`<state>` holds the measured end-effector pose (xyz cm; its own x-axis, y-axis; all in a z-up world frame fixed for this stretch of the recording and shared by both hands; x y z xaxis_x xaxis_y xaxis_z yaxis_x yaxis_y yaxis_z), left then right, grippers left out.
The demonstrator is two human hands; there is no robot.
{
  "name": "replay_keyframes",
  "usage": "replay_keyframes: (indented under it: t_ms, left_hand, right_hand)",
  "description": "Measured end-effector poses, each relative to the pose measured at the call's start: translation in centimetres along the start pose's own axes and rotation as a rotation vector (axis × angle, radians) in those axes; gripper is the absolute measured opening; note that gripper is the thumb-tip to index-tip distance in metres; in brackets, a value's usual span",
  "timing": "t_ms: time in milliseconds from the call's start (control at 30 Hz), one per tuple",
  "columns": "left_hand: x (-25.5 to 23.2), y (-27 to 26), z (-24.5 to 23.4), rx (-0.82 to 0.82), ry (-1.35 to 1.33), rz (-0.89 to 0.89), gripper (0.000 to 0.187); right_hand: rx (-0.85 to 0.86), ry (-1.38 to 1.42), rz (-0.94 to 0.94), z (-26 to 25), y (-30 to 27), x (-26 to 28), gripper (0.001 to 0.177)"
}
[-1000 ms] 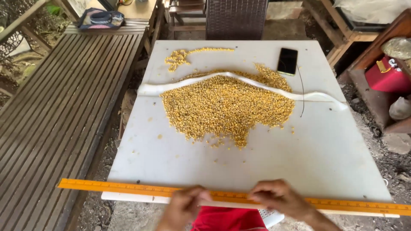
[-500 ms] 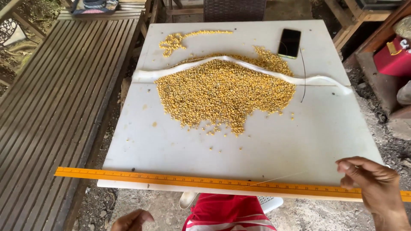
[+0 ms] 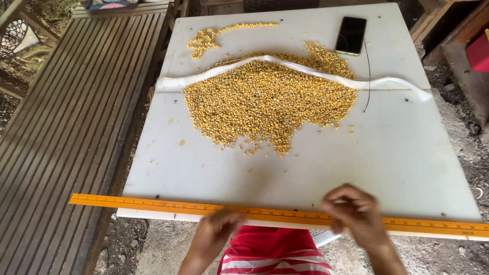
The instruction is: The person is meticulously threading individual dried corn kernels onto a thin wire to create a long string, occasionally checking the length against a ruler.
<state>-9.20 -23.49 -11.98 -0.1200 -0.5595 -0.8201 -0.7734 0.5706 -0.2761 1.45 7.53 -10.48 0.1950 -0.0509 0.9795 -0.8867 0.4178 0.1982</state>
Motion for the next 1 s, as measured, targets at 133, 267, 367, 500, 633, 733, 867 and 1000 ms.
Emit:
replay_keyframes:
  t_ms: [133,267,367,500,633,733,867,1000]
  left_hand:
    - [-3.0,7.2,-0.5,-0.511,0.236,0.291,0.01]
    - [-1.9,10.3,0.9,-0.581,0.353,0.222,0.008]
    - [-2.0,10.7,1.4,-0.638,0.427,0.246,0.011]
    - [-2.0,11.4,1.9,-0.647,0.47,0.243,0.014]
    - [-2.3,10.8,1.6,-0.601,0.285,0.188,0.009]
    - [-1.2,10.6,2.7,-0.245,-0.857,0.092,0.008]
    - [-2.1,10.2,4.7,-0.063,-1.181,-0.047,0.03]
    - [-3.4,9.7,5.4,0.002,-1.212,-0.061,0.035]
  right_hand:
    - [0.181,0.008,-0.025,6.6,0.1,-1.2,0.004]
    - [0.18,-0.045,-0.01,7.7,0.4,-1.4,0.004]
    - [0.159,-0.102,0.05,7.8,0.5,-1.8,0.006]
    - [0.106,-0.063,-0.003,7.7,0.6,-1.8,0.006]
    - [0.01,-0.035,0.016,7.8,0.3,-1.6,0.01]
    - [-0.03,-0.018,0.025,8.2,0.2,-1.9,0.008]
    - [-0.023,0.031,0.017,9.3,0.4,-1.0,0.01]
    - [0.001,0.093,-0.086,9.9,0.7,-0.1,0.006]
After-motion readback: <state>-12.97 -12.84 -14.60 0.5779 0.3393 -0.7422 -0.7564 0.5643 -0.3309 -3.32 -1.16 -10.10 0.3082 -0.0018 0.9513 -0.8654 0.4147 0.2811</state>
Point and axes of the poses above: each hand's wrist, its own y-axis towards the middle knuckle, its own z-axis out of the palm, x = y × z, the point moved 8 cm from there along y, towards the middle knuckle, and after that the axes turned 12 degrees about -z, right-handed, at the moved point
